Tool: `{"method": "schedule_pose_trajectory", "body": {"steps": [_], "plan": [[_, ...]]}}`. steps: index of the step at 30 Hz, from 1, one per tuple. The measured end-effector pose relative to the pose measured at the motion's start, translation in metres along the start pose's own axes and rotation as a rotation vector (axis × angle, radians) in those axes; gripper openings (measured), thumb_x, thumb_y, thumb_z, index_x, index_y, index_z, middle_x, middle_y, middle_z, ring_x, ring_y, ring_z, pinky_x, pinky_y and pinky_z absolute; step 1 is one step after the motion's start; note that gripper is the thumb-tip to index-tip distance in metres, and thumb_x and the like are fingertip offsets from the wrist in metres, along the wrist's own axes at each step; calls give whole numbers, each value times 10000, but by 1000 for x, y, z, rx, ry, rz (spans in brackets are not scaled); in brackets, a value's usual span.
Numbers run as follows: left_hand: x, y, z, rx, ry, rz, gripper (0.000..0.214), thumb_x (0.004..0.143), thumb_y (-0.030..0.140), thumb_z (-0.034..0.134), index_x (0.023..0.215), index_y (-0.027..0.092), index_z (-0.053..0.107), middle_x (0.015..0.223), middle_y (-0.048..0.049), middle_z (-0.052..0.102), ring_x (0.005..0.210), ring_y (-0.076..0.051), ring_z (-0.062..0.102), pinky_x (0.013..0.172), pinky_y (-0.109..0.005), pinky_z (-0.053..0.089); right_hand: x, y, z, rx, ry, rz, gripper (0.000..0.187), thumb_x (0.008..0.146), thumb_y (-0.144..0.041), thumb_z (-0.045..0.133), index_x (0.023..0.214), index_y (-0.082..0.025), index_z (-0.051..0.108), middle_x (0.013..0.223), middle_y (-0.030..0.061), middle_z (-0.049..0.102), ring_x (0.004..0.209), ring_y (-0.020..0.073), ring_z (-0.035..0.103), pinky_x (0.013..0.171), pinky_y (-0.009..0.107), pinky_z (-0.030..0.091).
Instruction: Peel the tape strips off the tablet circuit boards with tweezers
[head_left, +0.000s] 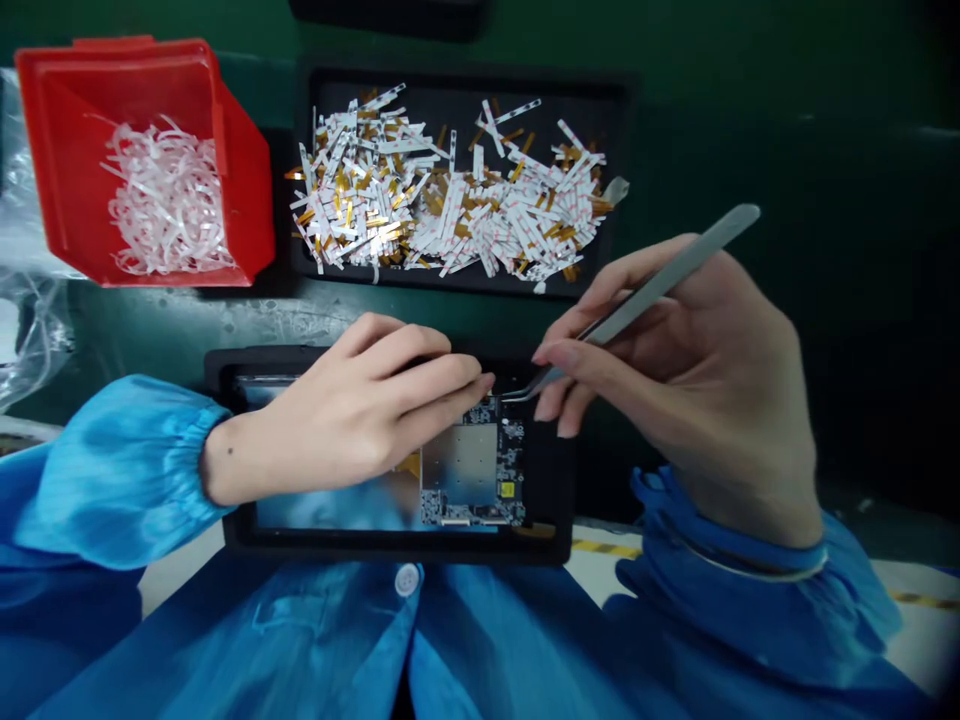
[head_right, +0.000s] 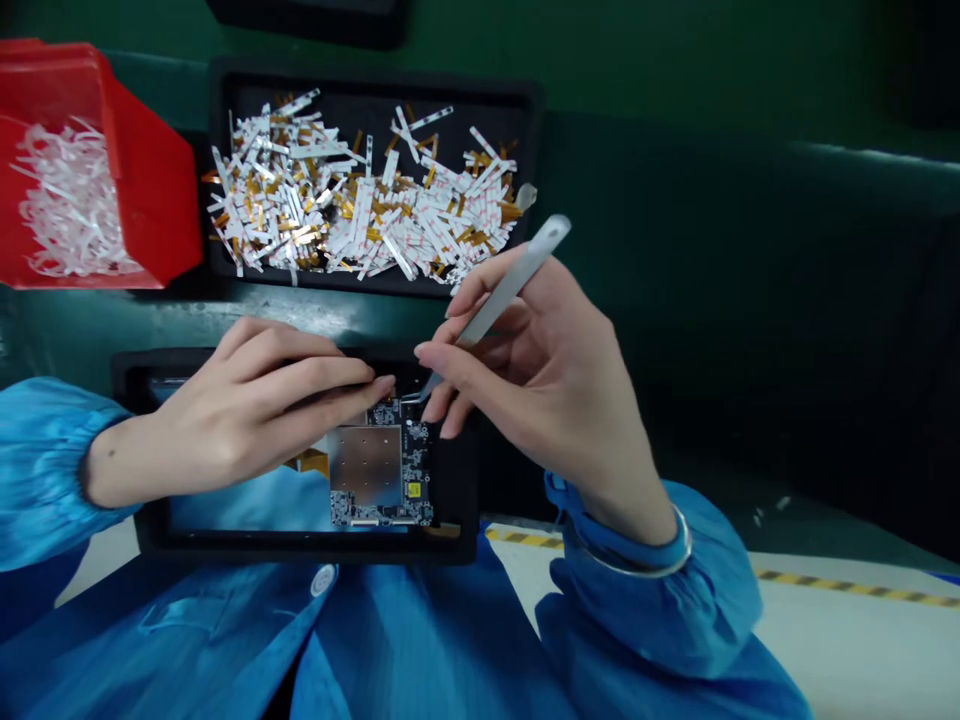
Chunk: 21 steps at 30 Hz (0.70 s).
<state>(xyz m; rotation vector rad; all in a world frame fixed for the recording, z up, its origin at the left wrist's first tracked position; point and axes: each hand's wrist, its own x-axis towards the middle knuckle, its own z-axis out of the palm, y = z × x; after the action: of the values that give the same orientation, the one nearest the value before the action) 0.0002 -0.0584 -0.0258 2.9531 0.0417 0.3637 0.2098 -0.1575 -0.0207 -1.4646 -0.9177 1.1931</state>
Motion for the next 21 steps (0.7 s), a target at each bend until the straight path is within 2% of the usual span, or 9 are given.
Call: {"method": "schedule_pose_trajectory", "body": {"steps": [3, 7, 15, 21], "plan": [[-1, 0, -1, -9, -12, -11, 275, 1019, 184, 457, 1261, 120, 573, 1123, -73, 715, 1079, -220, 624, 802, -347, 438, 1, 2, 0, 40, -20, -10, 352, 748, -184, 821, 925, -266, 527, 737, -39, 668, 539, 161, 689, 397, 247, 552], [-3, 1, 0, -29, -29, -35, 306, 1033, 180, 406, 1302, 143, 548, 1161, -73, 704, 1113, -223, 609, 807, -355, 432, 2, 3, 2, 60, -1, 6, 346, 765, -191, 809, 903, -264, 500, 723, -38, 681, 506, 158, 682, 342, 223, 503], [-3, 0, -3, 8, -63, -36, 311, 1033, 203, 428, 1320, 146, 535, 1199, -66, 699, 1115, -225, 616, 819, -350, 452, 3, 3, 3, 80, -3, 37, 326, 780, -213, 802, 874, -255, 493, 690, -47, 679, 427, 138, 638, 315, 223, 480], [-9, 9, -10, -86, -64, -1, 339, 1038, 182, 342, 1255, 118, 595, 1281, -69, 665, 1159, -243, 596, 973, -403, 478, 2, 6, 4, 83, 36, 8, 333, 790, -225, 794, 885, -260, 477, 684, -55, 683, 409, 128, 624, 320, 215, 479]]}}
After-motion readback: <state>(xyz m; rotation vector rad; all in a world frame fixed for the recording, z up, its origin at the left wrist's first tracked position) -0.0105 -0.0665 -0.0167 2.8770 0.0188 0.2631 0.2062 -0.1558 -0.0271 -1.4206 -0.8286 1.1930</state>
